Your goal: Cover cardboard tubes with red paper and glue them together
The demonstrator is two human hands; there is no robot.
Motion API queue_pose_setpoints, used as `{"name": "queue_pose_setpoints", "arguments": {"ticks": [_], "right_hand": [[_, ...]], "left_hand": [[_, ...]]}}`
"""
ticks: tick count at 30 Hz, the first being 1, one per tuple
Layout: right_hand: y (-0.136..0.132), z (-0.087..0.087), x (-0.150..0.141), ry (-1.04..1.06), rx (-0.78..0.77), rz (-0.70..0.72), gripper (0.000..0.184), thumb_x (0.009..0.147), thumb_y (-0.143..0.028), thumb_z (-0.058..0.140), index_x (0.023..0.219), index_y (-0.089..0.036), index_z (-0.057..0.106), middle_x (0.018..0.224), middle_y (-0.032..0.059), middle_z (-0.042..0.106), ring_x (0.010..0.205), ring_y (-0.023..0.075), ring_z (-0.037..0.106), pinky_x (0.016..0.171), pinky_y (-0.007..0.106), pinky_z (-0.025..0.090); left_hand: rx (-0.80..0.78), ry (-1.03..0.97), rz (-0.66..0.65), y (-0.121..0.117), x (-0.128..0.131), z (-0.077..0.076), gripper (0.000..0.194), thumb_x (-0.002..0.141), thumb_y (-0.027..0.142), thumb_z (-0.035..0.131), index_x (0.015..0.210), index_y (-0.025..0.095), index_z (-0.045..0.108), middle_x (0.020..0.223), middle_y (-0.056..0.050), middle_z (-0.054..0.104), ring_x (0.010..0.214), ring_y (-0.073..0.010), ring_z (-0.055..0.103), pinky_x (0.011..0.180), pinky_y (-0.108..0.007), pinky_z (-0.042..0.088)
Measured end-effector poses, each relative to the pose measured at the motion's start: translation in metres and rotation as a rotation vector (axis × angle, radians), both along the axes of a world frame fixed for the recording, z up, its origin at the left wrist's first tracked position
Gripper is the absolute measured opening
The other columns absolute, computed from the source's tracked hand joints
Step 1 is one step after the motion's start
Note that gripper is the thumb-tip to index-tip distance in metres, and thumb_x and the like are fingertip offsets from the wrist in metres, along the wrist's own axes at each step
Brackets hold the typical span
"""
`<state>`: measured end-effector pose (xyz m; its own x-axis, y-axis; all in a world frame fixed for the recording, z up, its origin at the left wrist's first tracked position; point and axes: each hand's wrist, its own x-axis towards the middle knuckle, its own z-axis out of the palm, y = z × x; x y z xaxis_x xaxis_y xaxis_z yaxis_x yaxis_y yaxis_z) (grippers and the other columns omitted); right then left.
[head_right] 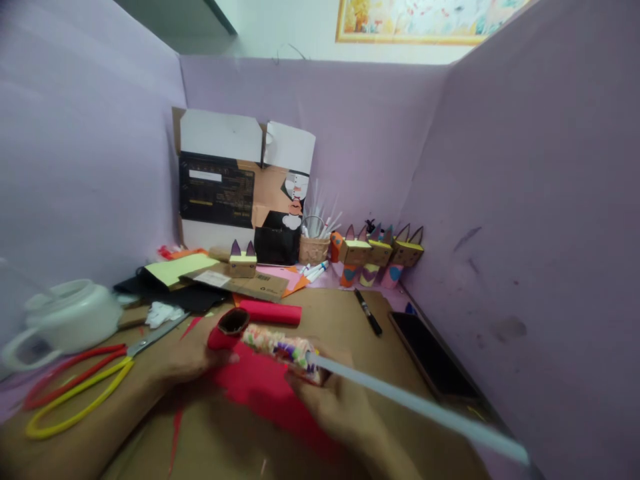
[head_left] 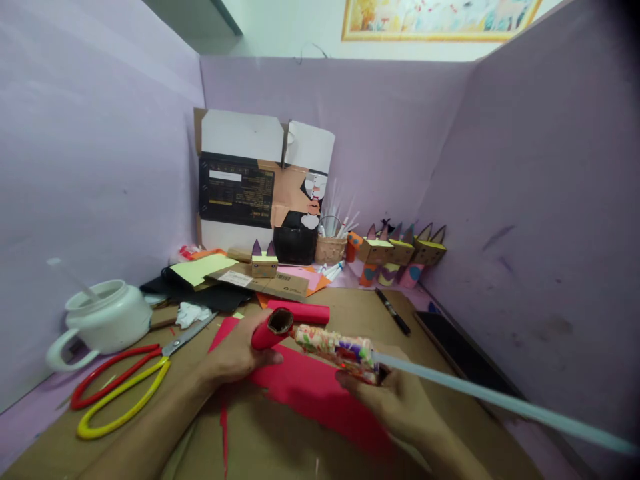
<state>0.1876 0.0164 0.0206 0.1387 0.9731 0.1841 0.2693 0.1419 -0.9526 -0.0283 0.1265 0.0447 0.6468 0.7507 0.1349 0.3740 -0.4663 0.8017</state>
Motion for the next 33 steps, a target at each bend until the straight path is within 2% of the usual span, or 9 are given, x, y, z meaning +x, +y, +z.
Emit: {"name": "queue_pose_setpoints", "arguments": {"ticks": [5,10,15,19,23,28,33], "right_hand": [[0.000,-0.004,0.004,-0.072,0.064,0.045,0.021,0.076,-0.028,0.062,0.090,-0.014,0.069,0.076,0.0071,0.069,0.064,0.0190,0.060,0.056,0.027,0.051],[0.000,-0.005,0.003,0.004,0.086,0.058,0.026,0.076,-0.030,0.062,0.096,-0.015,0.068,0.091,0.0106,0.070,0.076,0.0220,0.063,0.064,0.028,0.053],[-0.001,-0.008,0.003,-0.029,0.047,0.069,0.029,0.076,-0.032,0.062,0.099,-0.016,0.067,0.087,0.0102,0.070,0.074,0.0237,0.065,0.065,0.031,0.054],[-0.002,-0.011,0.005,-0.009,0.030,0.063,0.030,0.074,-0.036,0.064,0.097,-0.016,0.068,0.092,0.0108,0.070,0.083,0.0261,0.066,0.072,0.033,0.055],[-0.003,-0.015,0.003,0.019,0.022,0.043,0.039,0.072,-0.034,0.067,0.106,-0.015,0.065,0.100,0.0125,0.069,0.084,0.0262,0.066,0.072,0.034,0.055],[-0.003,-0.022,0.002,0.070,0.044,-0.034,0.037,0.068,-0.033,0.070,0.101,-0.016,0.067,0.104,0.0138,0.068,0.089,0.0286,0.066,0.075,0.037,0.055],[-0.003,-0.020,0.001,0.051,0.038,-0.003,0.037,0.068,-0.036,0.070,0.100,-0.017,0.068,0.105,0.0139,0.068,0.093,0.0297,0.065,0.078,0.037,0.054]], "left_hand": [[0.024,0.002,-0.010,0.003,0.000,-0.005,0.032,0.065,0.024,0.064,0.095,0.019,0.055,0.098,-0.001,0.060,0.093,-0.0219,0.054,0.083,-0.029,0.041],[0.009,0.007,-0.013,0.003,0.000,-0.007,0.034,0.066,0.027,0.064,0.097,0.019,0.054,0.096,-0.001,0.059,0.090,-0.0215,0.054,0.081,-0.029,0.042],[0.012,0.022,-0.019,0.003,0.000,-0.007,0.030,0.064,0.021,0.063,0.093,0.020,0.054,0.094,0.001,0.060,0.088,-0.0202,0.054,0.079,-0.027,0.041],[0.003,0.033,-0.013,0.002,0.000,-0.007,0.028,0.064,0.019,0.062,0.090,0.020,0.053,0.091,0.002,0.059,0.086,-0.0194,0.054,0.076,-0.026,0.041],[-0.007,0.043,-0.021,0.000,0.001,-0.006,0.029,0.063,0.020,0.064,0.090,0.020,0.055,0.090,0.002,0.059,0.085,-0.0192,0.054,0.074,-0.025,0.041],[-0.006,0.064,0.004,0.000,0.003,-0.006,0.028,0.062,0.018,0.064,0.088,0.020,0.055,0.088,0.002,0.059,0.084,-0.0194,0.054,0.073,-0.025,0.040],[0.006,0.064,-0.020,0.001,0.004,-0.005,0.030,0.061,0.020,0.065,0.090,0.020,0.055,0.091,0.002,0.060,0.083,-0.0192,0.054,0.073,-0.026,0.040]]}}
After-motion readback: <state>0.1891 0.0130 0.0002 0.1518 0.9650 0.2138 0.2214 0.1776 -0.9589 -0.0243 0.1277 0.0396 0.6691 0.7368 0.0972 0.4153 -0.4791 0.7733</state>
